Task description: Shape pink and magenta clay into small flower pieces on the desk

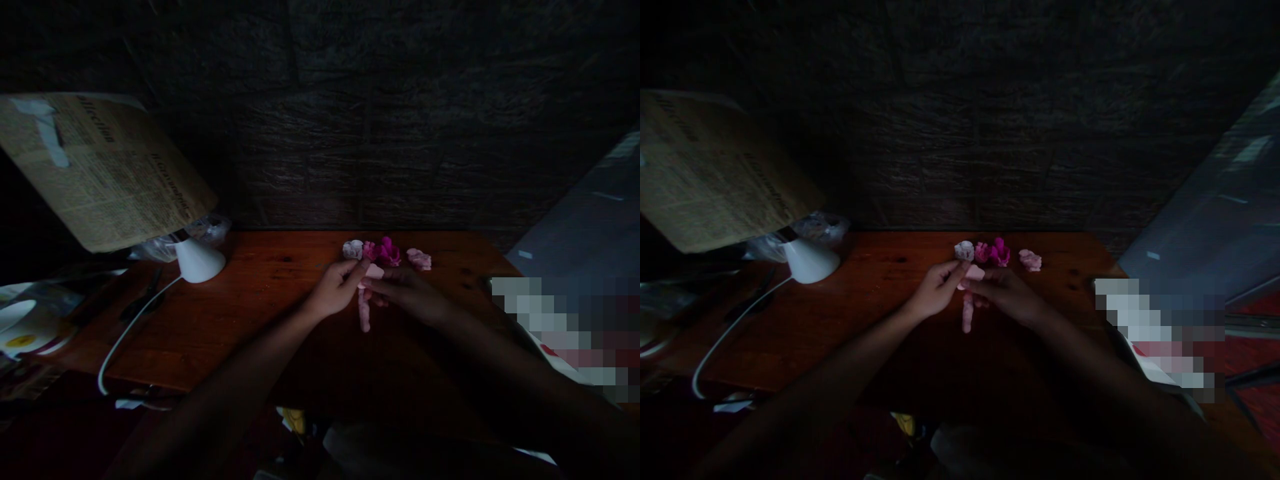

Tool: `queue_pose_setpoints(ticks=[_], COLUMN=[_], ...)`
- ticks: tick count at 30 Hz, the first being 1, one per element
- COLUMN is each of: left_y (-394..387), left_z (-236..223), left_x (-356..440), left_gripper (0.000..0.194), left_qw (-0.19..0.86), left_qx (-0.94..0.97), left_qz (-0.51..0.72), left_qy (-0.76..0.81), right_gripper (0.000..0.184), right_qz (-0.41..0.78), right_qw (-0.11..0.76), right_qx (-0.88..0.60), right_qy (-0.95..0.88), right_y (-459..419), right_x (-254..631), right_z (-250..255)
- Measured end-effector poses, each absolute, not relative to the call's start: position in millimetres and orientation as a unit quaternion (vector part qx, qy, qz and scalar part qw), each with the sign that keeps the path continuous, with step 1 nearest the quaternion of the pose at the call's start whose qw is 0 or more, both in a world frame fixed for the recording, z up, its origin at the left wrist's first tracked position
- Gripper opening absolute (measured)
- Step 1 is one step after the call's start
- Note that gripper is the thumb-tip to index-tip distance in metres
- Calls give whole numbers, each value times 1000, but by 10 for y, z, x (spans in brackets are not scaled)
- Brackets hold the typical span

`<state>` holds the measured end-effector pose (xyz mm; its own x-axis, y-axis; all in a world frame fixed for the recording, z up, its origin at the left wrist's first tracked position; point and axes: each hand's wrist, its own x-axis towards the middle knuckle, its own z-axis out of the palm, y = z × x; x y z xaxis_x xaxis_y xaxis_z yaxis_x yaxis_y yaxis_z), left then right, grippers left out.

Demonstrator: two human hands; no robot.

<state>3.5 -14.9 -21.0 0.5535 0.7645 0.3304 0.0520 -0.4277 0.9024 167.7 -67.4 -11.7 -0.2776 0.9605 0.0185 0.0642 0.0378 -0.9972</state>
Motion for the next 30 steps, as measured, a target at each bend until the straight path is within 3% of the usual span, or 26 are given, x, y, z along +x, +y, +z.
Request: queue_pose_setpoints(ticks=[13, 18, 21, 24, 27, 30], left_y=[-162, -62, -66, -112, -149, -154], left_z=[-165, -225, -206, -170, -167, -197], left_x=[85, 25, -25, -61, -71, -43], left_gripper=[55, 62, 47, 31, 20, 15], left_qw=[541, 448, 345, 306, 334, 425], left_qx=[706, 740, 808, 850, 857, 827], left_qz=[376, 355, 305, 252, 230, 248], left_qy=[261, 355, 367, 349, 318, 273], right_gripper=[32, 36, 35, 34, 31, 29], right_qz=[519, 490, 459, 446, 435, 431], right_qw=[441, 473, 518, 536, 545, 563], right_qx=[-436, -493, -502, -501, -506, -493], right_qy=[-588, -541, -519, -512, -507, -505], right_y=[-674, -634, -631, -629, -611, -592], right_x=[1674, 1770, 1822, 1828, 1817, 1829], right_z=[-72, -27, 41, 61, 23, -18])
